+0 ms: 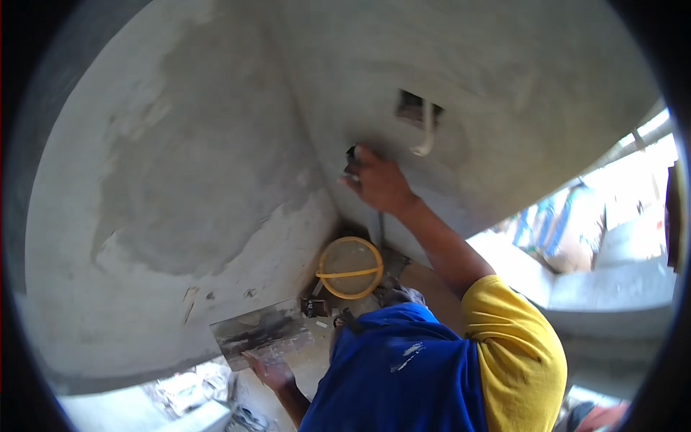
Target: The person scoops plaster from containers using putty knives, mixes it between the blades, and applies the plaster onto the walls and corner.
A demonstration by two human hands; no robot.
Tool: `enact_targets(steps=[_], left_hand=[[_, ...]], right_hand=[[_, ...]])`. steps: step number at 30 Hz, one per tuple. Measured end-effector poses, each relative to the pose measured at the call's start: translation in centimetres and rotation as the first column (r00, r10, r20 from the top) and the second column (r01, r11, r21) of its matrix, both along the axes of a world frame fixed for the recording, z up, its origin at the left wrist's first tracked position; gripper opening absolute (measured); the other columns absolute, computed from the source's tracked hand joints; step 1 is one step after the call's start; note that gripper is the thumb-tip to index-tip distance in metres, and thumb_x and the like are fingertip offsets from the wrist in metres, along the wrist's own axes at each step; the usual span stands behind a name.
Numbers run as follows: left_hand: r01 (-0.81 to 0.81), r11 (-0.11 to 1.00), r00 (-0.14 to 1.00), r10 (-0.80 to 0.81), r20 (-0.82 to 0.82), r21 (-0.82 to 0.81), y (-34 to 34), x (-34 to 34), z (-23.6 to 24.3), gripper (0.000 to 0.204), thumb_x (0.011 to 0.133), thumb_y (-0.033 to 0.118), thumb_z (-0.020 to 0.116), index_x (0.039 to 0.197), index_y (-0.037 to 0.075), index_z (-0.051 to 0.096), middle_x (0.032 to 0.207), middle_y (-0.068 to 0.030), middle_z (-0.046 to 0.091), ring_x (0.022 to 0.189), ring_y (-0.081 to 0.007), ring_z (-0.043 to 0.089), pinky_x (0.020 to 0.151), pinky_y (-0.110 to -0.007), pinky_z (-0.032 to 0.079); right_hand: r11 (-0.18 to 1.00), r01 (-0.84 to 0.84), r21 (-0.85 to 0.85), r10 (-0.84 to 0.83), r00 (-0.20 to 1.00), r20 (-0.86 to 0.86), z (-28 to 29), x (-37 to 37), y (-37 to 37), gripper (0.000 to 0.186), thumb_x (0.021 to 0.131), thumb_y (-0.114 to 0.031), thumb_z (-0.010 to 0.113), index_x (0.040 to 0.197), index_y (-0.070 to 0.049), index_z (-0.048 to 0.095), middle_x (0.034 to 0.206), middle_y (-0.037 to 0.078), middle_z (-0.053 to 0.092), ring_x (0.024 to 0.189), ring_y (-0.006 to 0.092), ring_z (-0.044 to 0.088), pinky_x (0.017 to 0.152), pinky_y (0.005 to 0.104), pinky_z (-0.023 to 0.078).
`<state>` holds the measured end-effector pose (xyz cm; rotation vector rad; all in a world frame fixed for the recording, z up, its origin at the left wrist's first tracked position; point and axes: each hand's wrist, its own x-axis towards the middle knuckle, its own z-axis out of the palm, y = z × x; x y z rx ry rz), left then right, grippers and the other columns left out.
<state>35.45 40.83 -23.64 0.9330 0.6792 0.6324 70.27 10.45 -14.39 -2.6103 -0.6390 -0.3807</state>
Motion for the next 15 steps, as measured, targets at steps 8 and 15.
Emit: enact_targets(steps=[8, 15], left_hand=[[0.351, 0.933, 0.933, -0.355, 0.05, 0.083, 3.2, 4.9, 0.5, 0.058, 0.093, 0.034, 0.053, 0.142, 0.01, 0.034, 0.139, -0.0106, 0.044, 0.128, -0.0275, 0.04, 0.107, -0.044, 0.031], [0.524, 0.852, 0.848, -0.522, 0.089, 0.0, 3.1, 8.1, 3.1, 0.059, 0.093, 0.039, 0.053, 0.141, 0.009, 0.035, 0.137, -0.0089, 0.043, 0.125, -0.0249, 0.041, 0.107, -0.042, 0.031]], right_hand=[[0.941, 0.243, 0.234, -0.261, 0.964, 0.051, 1.4, -16.1, -8.0, 0.016, 0.08, -0.021, 0.068, 0.081, -0.005, 0.069, 0.097, 0.013, 0.058, 0.085, 0.0286, 0.061, 0.075, 0.039, 0.052], [0.838, 0.421, 0.347, -0.493, 0.857, 0.152, 4.0, -27.9, -13.9, 0.01, 0.074, -0.011, 0.073, 0.078, -0.003, 0.067, 0.073, 0.01, 0.055, 0.064, 0.0278, 0.056, 0.057, 0.038, 0.045]])
